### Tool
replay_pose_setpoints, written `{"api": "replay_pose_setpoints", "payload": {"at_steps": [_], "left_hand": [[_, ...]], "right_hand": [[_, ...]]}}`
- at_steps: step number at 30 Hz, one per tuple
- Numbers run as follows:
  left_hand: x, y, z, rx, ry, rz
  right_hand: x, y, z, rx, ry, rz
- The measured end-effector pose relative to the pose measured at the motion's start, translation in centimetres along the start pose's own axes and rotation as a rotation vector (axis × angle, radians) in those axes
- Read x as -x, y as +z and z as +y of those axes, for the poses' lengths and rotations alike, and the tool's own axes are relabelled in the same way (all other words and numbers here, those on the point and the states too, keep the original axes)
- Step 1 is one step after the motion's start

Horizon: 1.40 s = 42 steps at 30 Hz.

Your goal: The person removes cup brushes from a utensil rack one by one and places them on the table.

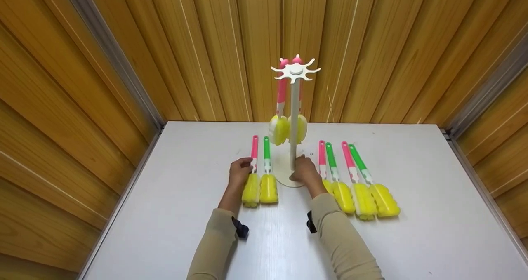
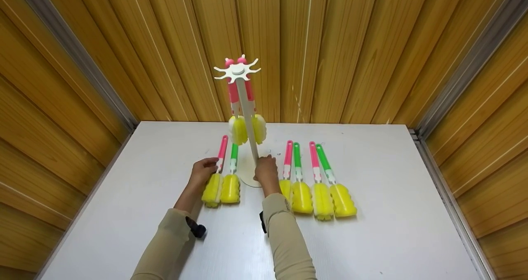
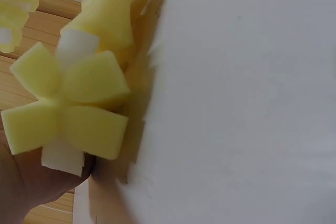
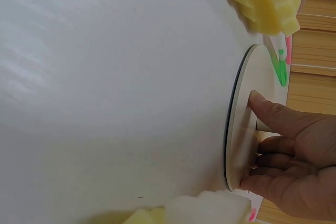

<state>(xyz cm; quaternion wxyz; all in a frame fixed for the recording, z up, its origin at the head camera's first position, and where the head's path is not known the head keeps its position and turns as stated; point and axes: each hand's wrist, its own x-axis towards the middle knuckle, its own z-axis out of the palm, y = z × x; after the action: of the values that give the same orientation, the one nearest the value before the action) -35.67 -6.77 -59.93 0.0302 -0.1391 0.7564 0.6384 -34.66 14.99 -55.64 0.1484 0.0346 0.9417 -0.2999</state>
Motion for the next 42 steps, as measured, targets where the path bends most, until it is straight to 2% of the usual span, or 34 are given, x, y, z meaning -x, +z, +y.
{"api": "replay_pose_setpoints", "payload": {"at_steps": [6, 12, 20, 28, 33, 38, 42], "left_hand": [[0.0, -0.2, 0.1, -0.019, -0.025, -0.032], [0.0, -0.2, 0.2, -0.019, -0.07, -0.047], [0.1, -0.1, 0.4, -0.03, -0.069, -0.049], [0.4, -0.1, 1.1, -0.105, -0.114, -0.071], [0.6, -0.3, 1.5, -0.129, -0.112, -0.094], [0.7, -0.5, 1.9, -0.147, -0.128, -0.105], [0.6, -0.7, 2.3, -0.157, -0.086, -0.112]], "right_hand": [[-0.1, 0.0, 0.0, 0.029, -0.02, 0.011], [-0.3, 0.1, 0.0, 0.015, 0.005, -0.004], [-0.4, 0.2, 0.1, -0.018, 0.026, -0.016], [-0.2, 0.1, 0.0, -0.044, 0.044, -0.019], [0.0, 0.1, -0.1, -0.036, 0.034, -0.007], [0.0, 0.3, 0.0, 0.03, -0.022, 0.019], [0.0, 0.2, 0.0, 0.038, -0.022, 0.021]]}}
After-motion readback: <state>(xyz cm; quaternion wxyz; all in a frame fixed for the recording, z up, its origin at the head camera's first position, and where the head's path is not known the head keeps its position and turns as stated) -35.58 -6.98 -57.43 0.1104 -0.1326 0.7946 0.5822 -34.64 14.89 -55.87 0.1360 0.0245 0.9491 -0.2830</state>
